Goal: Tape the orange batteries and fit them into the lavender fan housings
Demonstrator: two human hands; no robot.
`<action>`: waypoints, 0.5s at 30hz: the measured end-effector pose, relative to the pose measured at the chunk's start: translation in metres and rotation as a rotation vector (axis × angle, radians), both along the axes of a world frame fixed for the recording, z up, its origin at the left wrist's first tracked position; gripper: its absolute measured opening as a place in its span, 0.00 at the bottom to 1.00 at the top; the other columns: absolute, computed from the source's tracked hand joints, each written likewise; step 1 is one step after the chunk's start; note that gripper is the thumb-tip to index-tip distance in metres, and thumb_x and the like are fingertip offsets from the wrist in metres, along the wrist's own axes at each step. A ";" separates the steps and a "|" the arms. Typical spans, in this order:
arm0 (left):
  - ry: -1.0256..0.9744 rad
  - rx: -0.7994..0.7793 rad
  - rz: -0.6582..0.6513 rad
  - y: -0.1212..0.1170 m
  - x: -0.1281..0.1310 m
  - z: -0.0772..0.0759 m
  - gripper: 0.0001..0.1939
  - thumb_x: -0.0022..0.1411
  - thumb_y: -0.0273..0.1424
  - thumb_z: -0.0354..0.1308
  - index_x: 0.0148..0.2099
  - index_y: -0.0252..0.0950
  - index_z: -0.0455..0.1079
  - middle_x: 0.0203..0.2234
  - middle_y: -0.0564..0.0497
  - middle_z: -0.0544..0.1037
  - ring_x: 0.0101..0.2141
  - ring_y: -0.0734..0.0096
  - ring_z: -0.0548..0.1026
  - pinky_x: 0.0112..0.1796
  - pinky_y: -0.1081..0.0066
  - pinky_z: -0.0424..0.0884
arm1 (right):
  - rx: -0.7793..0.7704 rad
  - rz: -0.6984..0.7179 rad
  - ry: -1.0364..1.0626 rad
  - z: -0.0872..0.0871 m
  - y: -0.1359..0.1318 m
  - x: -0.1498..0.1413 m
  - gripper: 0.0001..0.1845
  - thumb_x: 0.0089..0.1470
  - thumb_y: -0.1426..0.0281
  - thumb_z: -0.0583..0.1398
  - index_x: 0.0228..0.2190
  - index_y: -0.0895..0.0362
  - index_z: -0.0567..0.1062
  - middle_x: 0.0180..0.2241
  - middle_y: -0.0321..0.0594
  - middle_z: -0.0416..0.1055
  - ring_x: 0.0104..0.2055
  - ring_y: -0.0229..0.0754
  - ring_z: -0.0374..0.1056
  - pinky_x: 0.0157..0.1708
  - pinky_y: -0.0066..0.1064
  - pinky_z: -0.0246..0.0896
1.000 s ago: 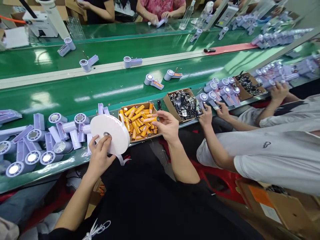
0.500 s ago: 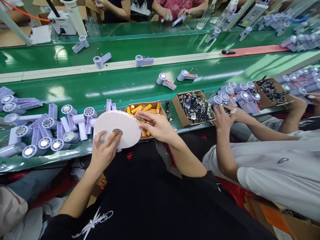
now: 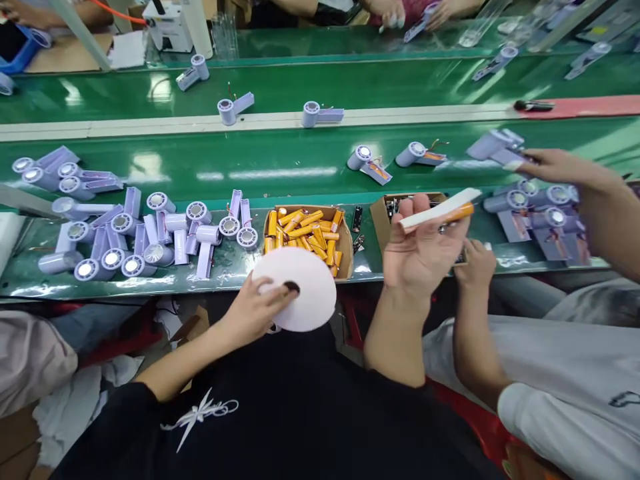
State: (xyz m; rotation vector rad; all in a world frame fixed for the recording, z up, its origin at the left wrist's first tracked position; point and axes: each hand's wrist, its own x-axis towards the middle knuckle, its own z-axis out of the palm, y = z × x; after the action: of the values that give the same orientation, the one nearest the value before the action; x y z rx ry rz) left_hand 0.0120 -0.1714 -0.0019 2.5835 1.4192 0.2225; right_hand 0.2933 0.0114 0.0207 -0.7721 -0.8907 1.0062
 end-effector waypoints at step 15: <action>0.441 -0.182 0.481 0.142 -0.059 0.015 0.32 0.65 0.50 0.67 0.60 0.28 0.80 0.61 0.28 0.75 0.64 0.29 0.67 0.61 0.41 0.67 | -0.076 0.046 -0.162 -0.033 -0.005 0.002 0.42 0.42 0.53 0.84 0.54 0.51 0.79 0.32 0.35 0.86 0.37 0.53 0.88 0.35 0.38 0.86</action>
State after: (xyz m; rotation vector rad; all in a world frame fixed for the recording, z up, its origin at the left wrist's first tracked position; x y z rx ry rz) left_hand -0.0468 -0.0292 0.0126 2.1884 2.0879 -0.4227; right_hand 0.2950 0.0068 -0.0122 -0.9103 -1.0184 1.0333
